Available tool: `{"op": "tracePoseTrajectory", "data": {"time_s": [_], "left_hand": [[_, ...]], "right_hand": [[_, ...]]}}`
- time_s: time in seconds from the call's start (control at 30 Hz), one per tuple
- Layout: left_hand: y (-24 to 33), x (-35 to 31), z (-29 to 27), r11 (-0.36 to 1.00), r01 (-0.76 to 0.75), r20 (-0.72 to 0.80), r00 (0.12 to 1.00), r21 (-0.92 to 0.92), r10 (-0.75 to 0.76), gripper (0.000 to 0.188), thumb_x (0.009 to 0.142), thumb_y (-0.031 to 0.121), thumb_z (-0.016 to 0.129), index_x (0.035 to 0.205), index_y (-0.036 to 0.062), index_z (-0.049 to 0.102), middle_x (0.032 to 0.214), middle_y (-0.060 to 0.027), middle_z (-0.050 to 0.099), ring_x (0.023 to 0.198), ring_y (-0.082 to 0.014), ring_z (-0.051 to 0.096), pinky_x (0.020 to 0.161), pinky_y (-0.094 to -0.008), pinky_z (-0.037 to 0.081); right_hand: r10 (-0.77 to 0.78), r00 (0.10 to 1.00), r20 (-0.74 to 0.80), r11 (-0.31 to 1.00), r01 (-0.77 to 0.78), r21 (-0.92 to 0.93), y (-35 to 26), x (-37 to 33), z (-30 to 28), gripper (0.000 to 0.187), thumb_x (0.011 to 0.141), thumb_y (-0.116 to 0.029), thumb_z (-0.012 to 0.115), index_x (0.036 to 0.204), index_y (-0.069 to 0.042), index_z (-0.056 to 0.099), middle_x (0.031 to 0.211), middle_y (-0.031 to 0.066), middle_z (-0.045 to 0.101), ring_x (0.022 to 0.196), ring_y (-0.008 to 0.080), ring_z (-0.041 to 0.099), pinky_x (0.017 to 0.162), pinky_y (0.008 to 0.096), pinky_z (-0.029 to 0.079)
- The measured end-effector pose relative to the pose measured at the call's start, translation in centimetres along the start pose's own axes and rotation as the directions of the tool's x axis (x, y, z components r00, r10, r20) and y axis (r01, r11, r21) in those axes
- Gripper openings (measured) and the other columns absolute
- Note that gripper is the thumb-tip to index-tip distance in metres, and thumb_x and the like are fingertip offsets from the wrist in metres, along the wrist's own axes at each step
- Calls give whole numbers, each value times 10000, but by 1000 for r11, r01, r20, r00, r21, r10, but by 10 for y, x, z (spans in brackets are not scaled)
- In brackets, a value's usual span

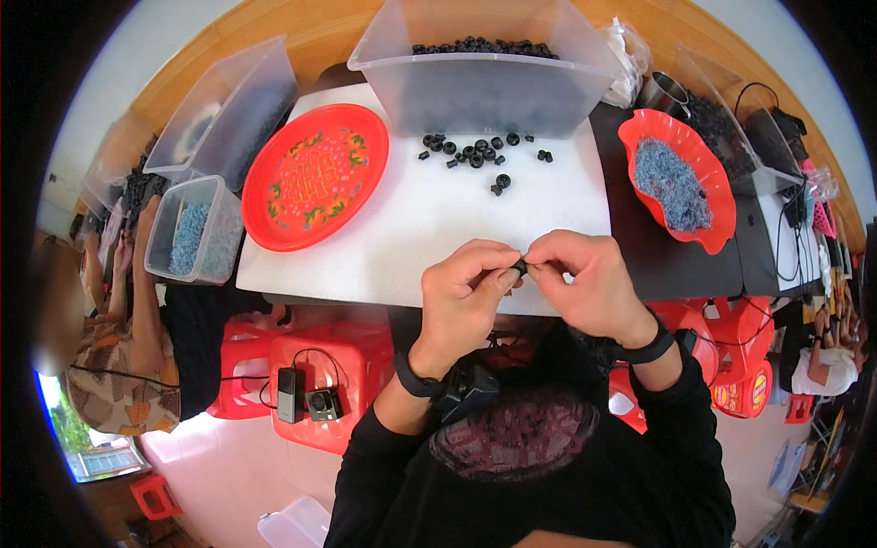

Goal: Assembling small black plastic components by hand in a production environment.

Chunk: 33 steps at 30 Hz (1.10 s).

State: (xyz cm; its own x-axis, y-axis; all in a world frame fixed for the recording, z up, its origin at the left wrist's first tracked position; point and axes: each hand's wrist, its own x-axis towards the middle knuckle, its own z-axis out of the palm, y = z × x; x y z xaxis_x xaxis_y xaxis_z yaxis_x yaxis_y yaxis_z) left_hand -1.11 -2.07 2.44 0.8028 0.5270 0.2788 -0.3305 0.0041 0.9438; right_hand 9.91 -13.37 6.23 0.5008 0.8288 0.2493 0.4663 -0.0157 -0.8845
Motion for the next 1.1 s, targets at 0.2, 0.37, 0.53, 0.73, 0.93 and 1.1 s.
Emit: {"op": "tracePoseTrajectory", "data": {"time_s": [0.2,0.37,0.53,0.73,0.93,1.1], "left_hand": [[-15,4,3,995,46,-87,995,87,-38,106,800,-111,528,868,-50,583,838,-98,615,728,-131,600,643,-248,497],[-16,8,1,992,117,-56,991,-54,-120,103,828,-65,525,908,-34,583,802,-70,622,711,-126,598,640,-240,490],[-16,6,-2,991,133,-46,990,20,-132,144,810,-81,541,944,-48,583,837,-97,616,700,-145,591,634,-250,486],[-2,10,-5,995,54,42,997,79,-57,130,791,-105,546,892,-49,604,827,-94,603,670,-130,593,589,-224,476],[-1,14,-4,982,78,49,995,173,-88,122,770,-127,543,846,-50,599,786,-89,587,668,-128,596,578,-225,470],[-15,13,-3,965,137,-6,990,224,-139,113,758,-127,552,825,-43,588,768,-85,579,672,-126,597,582,-228,470]], "right_hand": [[-158,987,-31,978,152,-141,18,4,8,91,713,50,561,802,28,569,672,106,573,581,146,540,541,254,440],[-11,999,-47,998,14,59,17,8,4,58,726,23,569,782,30,559,627,97,561,558,132,536,528,268,438],[77,995,66,995,-81,61,20,9,-1,55,738,14,578,791,31,578,648,70,580,607,70,524,550,228,436],[152,977,148,934,-191,303,20,10,-9,61,747,14,584,799,44,595,679,39,602,622,56,526,537,218,429],[164,977,139,957,-191,216,22,14,-7,55,738,21,572,780,43,601,679,48,613,610,56,527,531,217,427],[142,973,184,980,-164,110,38,20,-4,50,736,17,572,769,41,600,672,52,612,566,84,536,515,220,425]]}}
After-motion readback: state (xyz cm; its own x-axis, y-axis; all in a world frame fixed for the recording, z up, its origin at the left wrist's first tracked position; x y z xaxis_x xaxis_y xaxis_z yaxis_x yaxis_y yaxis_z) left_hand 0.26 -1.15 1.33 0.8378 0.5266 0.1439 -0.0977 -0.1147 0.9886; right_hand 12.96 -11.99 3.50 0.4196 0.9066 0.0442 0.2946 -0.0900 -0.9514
